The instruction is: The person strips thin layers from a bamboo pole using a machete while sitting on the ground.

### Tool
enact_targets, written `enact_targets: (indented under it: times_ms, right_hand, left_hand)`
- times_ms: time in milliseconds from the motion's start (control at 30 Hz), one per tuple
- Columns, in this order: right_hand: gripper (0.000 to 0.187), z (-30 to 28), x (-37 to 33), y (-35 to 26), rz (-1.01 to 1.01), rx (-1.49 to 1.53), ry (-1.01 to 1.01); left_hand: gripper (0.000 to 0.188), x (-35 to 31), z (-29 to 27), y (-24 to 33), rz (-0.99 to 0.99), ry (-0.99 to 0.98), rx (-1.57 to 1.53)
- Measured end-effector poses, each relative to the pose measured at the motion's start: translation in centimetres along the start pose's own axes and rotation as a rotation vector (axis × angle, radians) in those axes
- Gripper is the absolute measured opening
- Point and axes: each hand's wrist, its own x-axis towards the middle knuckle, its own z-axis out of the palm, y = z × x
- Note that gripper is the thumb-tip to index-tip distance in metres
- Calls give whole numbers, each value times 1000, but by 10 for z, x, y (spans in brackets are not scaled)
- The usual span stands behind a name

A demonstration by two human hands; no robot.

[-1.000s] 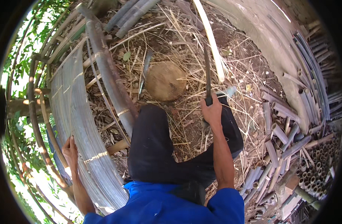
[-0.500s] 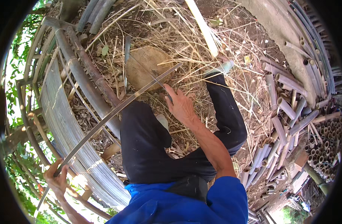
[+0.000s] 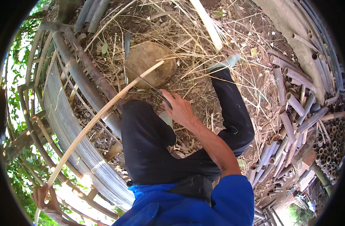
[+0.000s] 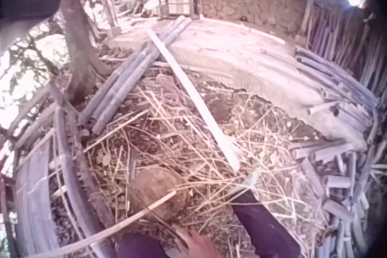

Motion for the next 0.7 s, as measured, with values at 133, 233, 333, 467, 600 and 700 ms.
enact_targets:
  times_ms: [133, 233, 333, 467, 600, 700]
  right_hand:
    - [50, 15, 1, 17, -36, 118, 62]
    - [45, 13, 8, 25, 12, 297, 100]
    - [39, 11, 20, 41, 160, 304, 145]
    - [36, 13, 48, 76, 225, 237, 258]
    - [37, 28, 45, 83, 184, 122, 218]
    - [40, 39, 43, 70, 191, 120, 132]
  left_hand:
    - [29, 52, 32, 49, 1, 114, -147]
    - [29, 92, 40, 80, 67, -20, -176]
    - [30, 101, 29, 88, 171, -5, -65]
    - [23, 109, 5, 100, 206, -20, 101]
    - [12, 128, -15, 102, 397, 96, 249]
    - [9, 120, -23, 87, 488, 7, 160]
